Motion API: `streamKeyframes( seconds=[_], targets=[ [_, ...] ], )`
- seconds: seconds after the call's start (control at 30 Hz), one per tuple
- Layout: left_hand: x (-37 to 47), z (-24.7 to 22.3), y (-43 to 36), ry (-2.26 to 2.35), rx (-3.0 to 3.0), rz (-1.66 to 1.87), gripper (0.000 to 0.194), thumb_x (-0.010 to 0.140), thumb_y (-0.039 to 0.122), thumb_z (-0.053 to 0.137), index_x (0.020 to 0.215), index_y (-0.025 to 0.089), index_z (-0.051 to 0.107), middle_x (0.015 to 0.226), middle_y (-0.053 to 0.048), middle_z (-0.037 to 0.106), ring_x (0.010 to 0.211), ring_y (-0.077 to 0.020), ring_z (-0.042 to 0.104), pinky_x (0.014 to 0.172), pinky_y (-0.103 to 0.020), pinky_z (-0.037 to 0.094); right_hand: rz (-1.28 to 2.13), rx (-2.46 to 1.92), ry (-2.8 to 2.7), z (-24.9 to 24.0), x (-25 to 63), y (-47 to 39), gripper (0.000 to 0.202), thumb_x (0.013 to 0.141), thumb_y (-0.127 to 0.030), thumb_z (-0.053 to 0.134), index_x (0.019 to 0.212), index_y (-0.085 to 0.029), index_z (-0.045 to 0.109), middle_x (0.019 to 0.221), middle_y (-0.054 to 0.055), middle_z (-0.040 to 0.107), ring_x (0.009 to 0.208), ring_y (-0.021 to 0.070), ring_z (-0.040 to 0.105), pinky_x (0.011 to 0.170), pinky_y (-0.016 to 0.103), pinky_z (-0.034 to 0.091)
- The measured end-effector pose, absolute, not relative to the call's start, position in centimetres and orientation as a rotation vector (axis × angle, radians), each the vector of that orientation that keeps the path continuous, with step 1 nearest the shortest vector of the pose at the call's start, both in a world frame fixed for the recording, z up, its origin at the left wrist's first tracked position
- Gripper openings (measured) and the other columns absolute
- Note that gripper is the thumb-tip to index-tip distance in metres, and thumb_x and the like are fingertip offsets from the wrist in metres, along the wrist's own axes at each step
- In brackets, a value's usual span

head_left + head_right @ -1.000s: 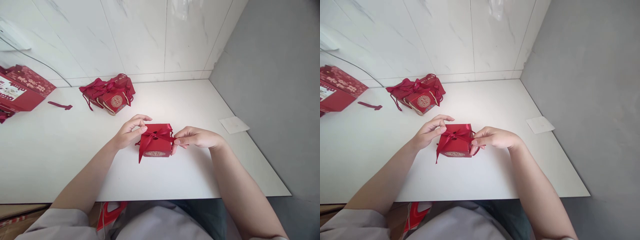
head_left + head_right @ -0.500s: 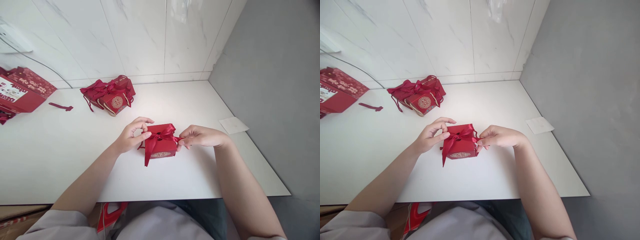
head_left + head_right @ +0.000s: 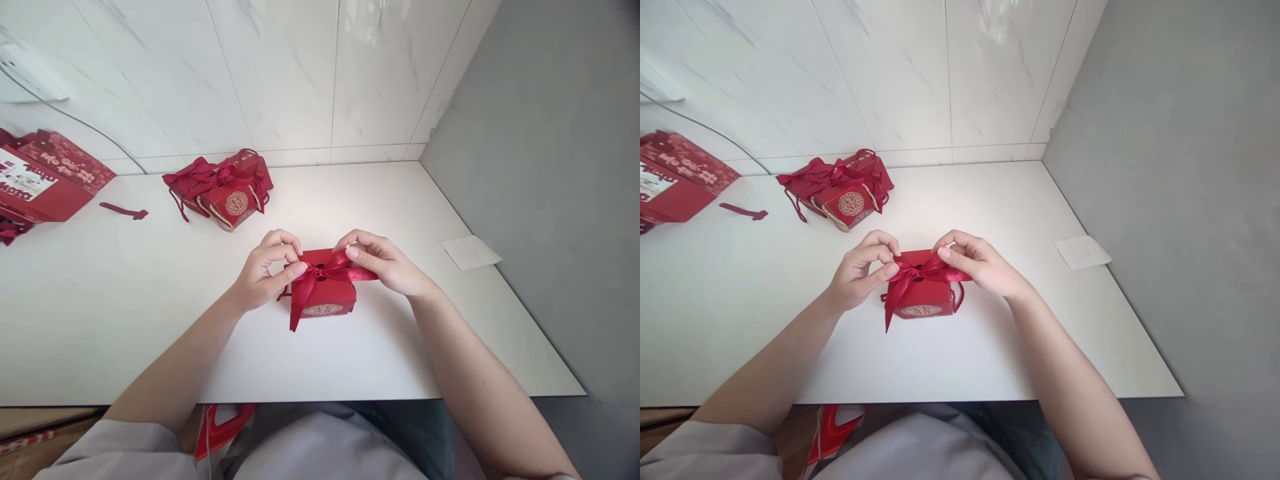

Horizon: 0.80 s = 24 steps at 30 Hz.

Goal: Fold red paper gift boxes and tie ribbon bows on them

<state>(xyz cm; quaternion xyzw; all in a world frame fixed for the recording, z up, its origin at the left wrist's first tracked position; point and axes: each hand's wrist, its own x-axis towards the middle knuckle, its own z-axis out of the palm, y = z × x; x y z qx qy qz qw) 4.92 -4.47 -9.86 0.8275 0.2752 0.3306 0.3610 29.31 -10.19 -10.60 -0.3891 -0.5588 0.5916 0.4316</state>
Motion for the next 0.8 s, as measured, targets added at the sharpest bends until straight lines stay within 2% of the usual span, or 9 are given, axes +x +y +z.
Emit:
streamKeyframes(
  seconds=[0.1, 0.17, 0.4, 0.53, 0.8],
  targets=[
    [5.1, -9.7, -4.5, 0.693, 2.158, 0.833, 0.031, 0.089, 0.042, 0.059, 0.068, 0.020, 0.061, 0.090, -0.007, 0.058, 0.084, -0.0204, 0.057, 0.084, -0.040, 0.050, 1.516, -0.916, -1.452, -10.9, 29.4, -10.1, 0.027, 0.087, -0.045, 0.066, 0.084, -0.019, 0.060, 0.060, -0.005, 0.050, 0.051, 0.0077, 0.040, 0.047, 0.021, 0.031],
    [5.2, -9.7, -4.5, 0.693, 2.188, 0.830, 0.030, 0.090, 0.041, 0.059, 0.067, 0.020, 0.058, 0.085, -0.006, 0.058, 0.083, -0.0202, 0.056, 0.081, -0.038, 0.049, 1.552, -0.921, -1.455, -11.1, 29.3, -10.0, 0.028, 0.087, -0.044, 0.068, 0.079, -0.018, 0.059, 0.055, -0.007, 0.046, 0.047, 0.0067, 0.035, 0.045, 0.022, 0.026],
    [4.8, -9.3, -4.7, 0.784, 2.275, 0.979, 0.030, 0.089, 0.034, 0.060, 0.064, 0.021, 0.050, 0.069, -0.002, 0.052, 0.063, -0.0157, 0.049, 0.061, -0.033, 0.044, 1.530, -0.962, -1.435, -10.7, 29.0, -10.4, 0.039, 0.089, -0.047, 0.064, 0.066, -0.018, 0.052, 0.056, -0.005, 0.044, 0.049, 0.0066, 0.034, 0.046, 0.023, 0.025],
    [4.1, -8.4, -5.1, 0.747, 2.169, 0.752, 0.030, 0.092, 0.031, 0.057, 0.065, 0.020, 0.049, 0.052, 0.003, 0.050, 0.045, -0.0102, 0.043, 0.045, -0.026, 0.034, 1.528, -0.925, -1.436, -10.2, 28.9, -10.9, 0.038, 0.089, -0.043, 0.065, 0.065, -0.018, 0.048, 0.057, -0.006, 0.041, 0.051, 0.0076, 0.035, 0.049, 0.024, 0.029],
    [3.8, -8.4, -4.7, 0.802, 2.110, 0.609, 0.038, 0.089, 0.028, 0.060, 0.058, 0.018, 0.040, 0.051, 0.005, 0.046, 0.044, -0.0066, 0.035, 0.042, -0.023, 0.028, 1.515, -0.934, -1.473, -10.4, 28.6, -10.9, 0.039, 0.092, -0.042, 0.061, 0.064, -0.019, 0.046, 0.056, -0.005, 0.041, 0.051, 0.0082, 0.036, 0.049, 0.024, 0.033]
  ],
)
